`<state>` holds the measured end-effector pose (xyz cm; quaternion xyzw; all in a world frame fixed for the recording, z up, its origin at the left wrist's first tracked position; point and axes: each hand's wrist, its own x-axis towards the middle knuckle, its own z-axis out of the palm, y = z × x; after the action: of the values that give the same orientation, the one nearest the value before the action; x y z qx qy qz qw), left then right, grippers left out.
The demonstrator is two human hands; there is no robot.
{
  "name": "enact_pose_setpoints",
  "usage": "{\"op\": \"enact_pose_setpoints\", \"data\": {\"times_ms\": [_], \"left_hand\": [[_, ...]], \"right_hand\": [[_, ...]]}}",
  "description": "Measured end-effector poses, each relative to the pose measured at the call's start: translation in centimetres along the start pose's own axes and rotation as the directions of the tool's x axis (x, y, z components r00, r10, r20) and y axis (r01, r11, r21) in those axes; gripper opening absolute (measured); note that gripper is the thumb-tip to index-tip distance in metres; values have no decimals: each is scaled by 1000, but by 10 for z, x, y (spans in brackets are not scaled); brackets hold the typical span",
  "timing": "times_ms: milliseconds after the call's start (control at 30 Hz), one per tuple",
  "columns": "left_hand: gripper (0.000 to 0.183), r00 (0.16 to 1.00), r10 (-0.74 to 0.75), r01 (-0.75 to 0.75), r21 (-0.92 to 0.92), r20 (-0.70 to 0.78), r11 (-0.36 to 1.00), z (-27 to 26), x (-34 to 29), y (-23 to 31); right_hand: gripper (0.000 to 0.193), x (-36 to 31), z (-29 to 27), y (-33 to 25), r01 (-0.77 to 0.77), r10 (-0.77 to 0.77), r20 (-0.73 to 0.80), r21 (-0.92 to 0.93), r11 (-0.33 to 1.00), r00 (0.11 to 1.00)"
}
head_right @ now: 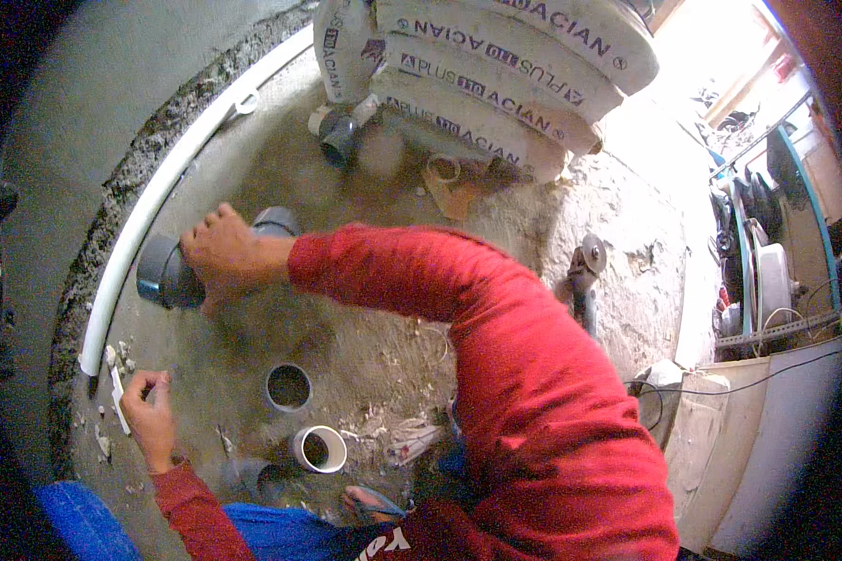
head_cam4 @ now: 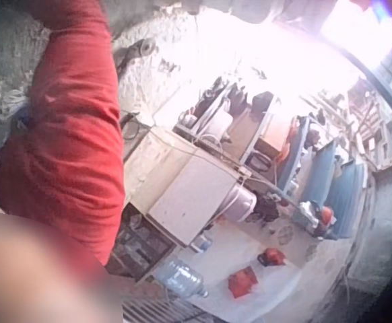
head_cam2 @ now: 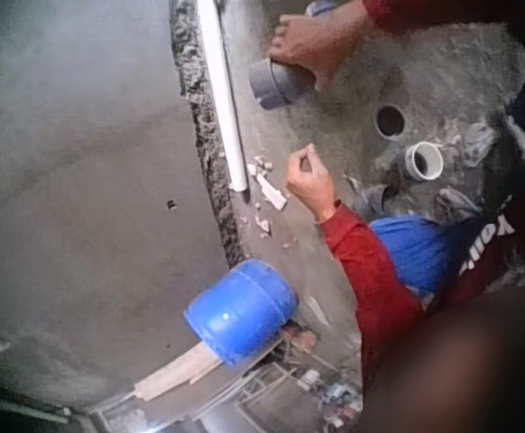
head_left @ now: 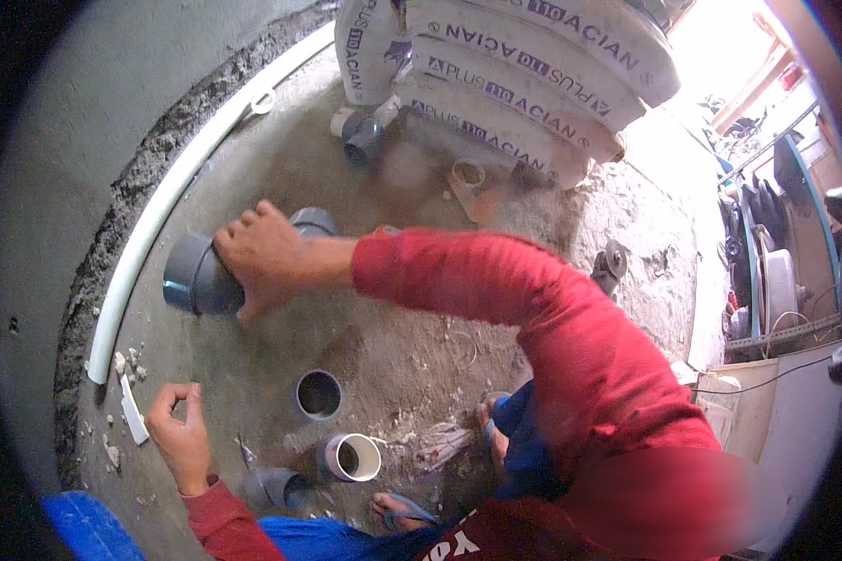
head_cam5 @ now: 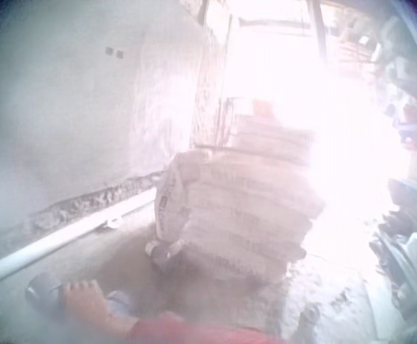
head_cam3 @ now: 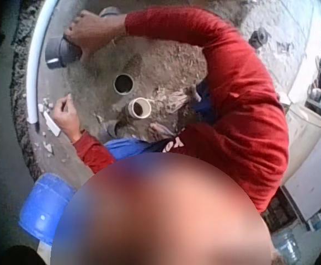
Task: The person applies solvent cement to the ends of PVC pipe fittings using a brush, then joins the pieces together to form a connected assembly. The person handles multiple fittings and a can of cement, repeatedly dipping the brush and coating the surfaces before pressing the parts together.
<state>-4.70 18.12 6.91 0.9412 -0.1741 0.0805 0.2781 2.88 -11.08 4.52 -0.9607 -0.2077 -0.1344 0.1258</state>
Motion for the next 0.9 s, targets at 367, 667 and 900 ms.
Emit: {"op": "enact_pose_setpoints", "data": {"times_ms": [367,667,900], "left_hand": [[6,997,81,-81,74,-8,994,-36,-45,18],[15,983,142,-160,153,120,975,-7,-35,51],[20,976,70,-106,172,207,979,7,-30,64]], "right_hand": [[75,-138,-77,227,-564,628,153,-317,763,763],[69,-231,-4,308,-569,694,251,-421,706,675],[65,-225,45,340,-566,735,359,-473,675,576]]}}
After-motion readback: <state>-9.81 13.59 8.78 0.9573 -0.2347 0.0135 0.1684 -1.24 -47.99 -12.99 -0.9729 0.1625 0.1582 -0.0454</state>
